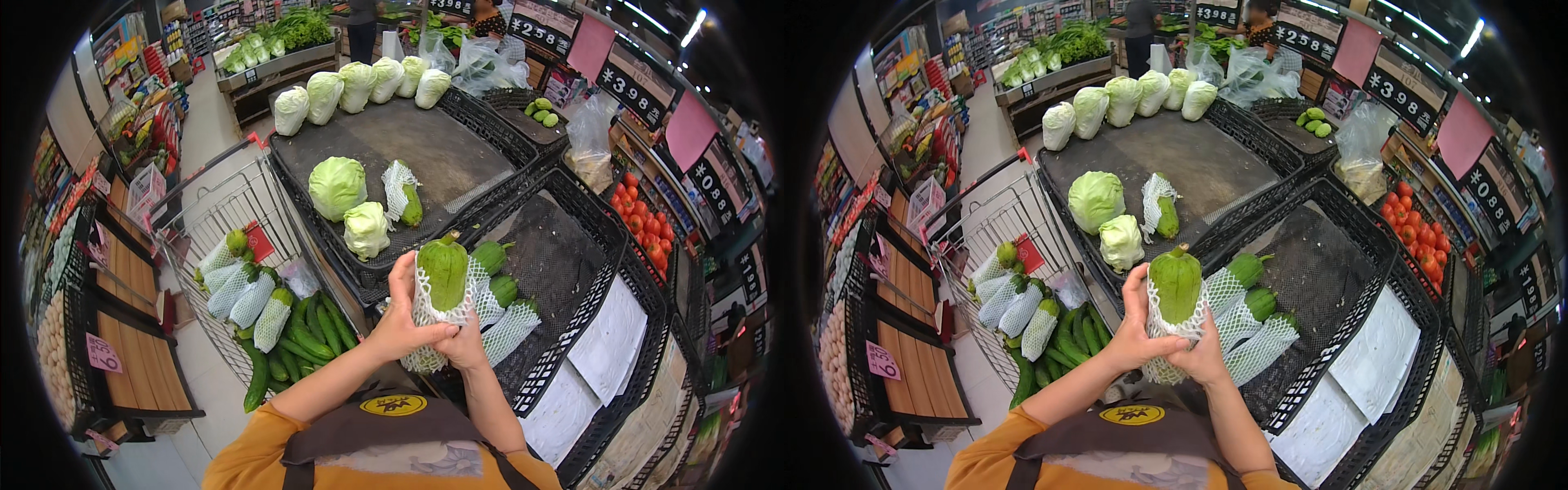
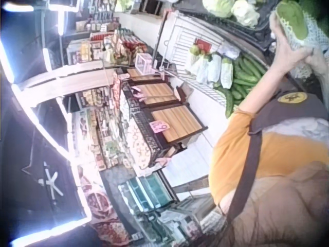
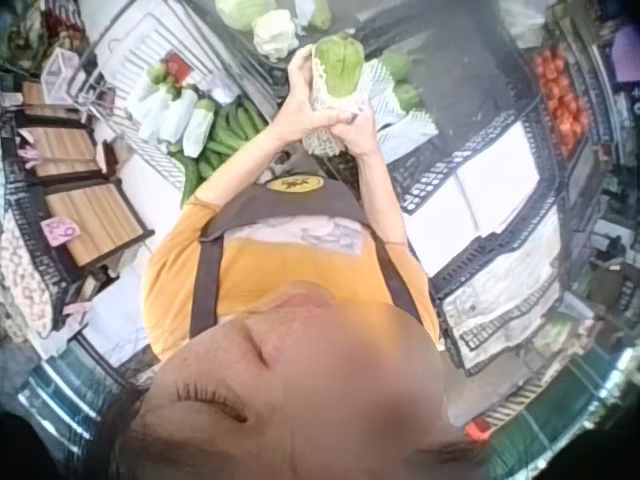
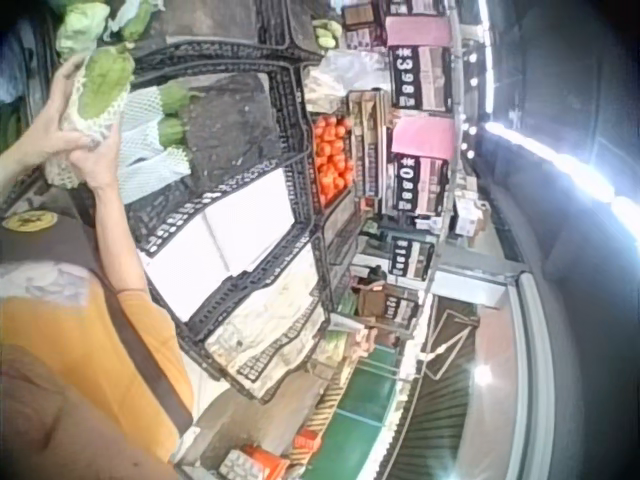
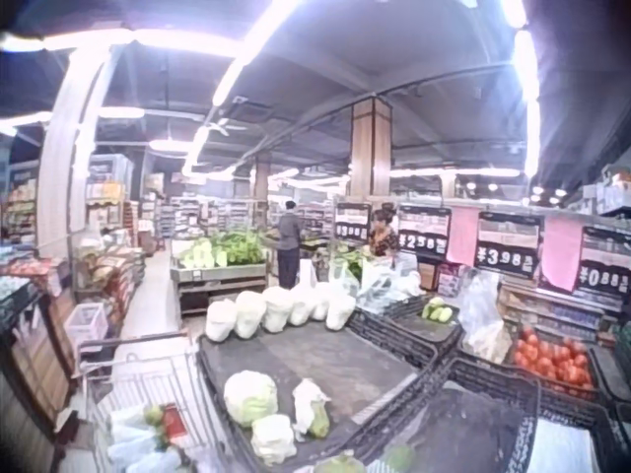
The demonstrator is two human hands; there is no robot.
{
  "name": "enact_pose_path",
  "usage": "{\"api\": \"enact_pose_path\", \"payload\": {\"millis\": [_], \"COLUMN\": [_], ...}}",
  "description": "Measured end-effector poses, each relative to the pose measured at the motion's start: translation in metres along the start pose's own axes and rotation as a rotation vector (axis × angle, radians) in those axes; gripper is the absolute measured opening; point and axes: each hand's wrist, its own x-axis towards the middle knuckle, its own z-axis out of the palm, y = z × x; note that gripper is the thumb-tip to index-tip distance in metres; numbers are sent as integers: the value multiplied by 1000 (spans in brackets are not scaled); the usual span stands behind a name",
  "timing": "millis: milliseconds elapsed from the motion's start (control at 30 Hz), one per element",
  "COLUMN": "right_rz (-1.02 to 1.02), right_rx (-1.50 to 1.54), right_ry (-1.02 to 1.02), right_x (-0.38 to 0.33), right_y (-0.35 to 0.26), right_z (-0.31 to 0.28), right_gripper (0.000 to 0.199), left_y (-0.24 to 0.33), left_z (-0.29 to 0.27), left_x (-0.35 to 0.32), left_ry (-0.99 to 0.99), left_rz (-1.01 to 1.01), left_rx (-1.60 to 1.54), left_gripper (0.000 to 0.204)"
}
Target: The person selects cabbages and cucumbers from display bins in a grocery store, placing them into a shopping cart. They move the cart through the produce aisle and continue adding vegetables to the cart.
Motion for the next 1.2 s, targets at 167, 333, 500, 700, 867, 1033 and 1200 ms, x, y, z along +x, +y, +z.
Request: {"api": "enact_pose_path", "payload": {"millis": [167, 333, 500, 700, 867, 1033, 1200], "right_rz": [-26, -190, -536, -677, -611, -496, -367], "right_rx": [-45, -650, -1130, -1269, -1242, -1175, -1312], "right_ry": [67, 200, 275, 242, 320, 403, 575], "right_x": [7, 2, -3, -13, -25, -42, -70], "right_y": [-1, -9, -15, -17, -12, -16, -29], "right_z": [8, 11, 16, 12, 3, -12, -37], "right_gripper": [76, 79, 78, 77, 78, 81, 83], "left_y": [22, 23, 17, 18, 16, 7, -16], "left_z": [-16, -49, -35, -21, -9, 11, 34], "left_x": [3, -1, 7, 6, 13, 19, 23], "left_ry": [10, -124, -14, -69, -128, -235, -261], "left_rz": [508, 567, 48, -205, -305, -398, -280], "left_rx": [983, 801, 395, -263, -236, -197, -36], "left_gripper": [49, 19, 39, 57, 57, 58, 71]}}
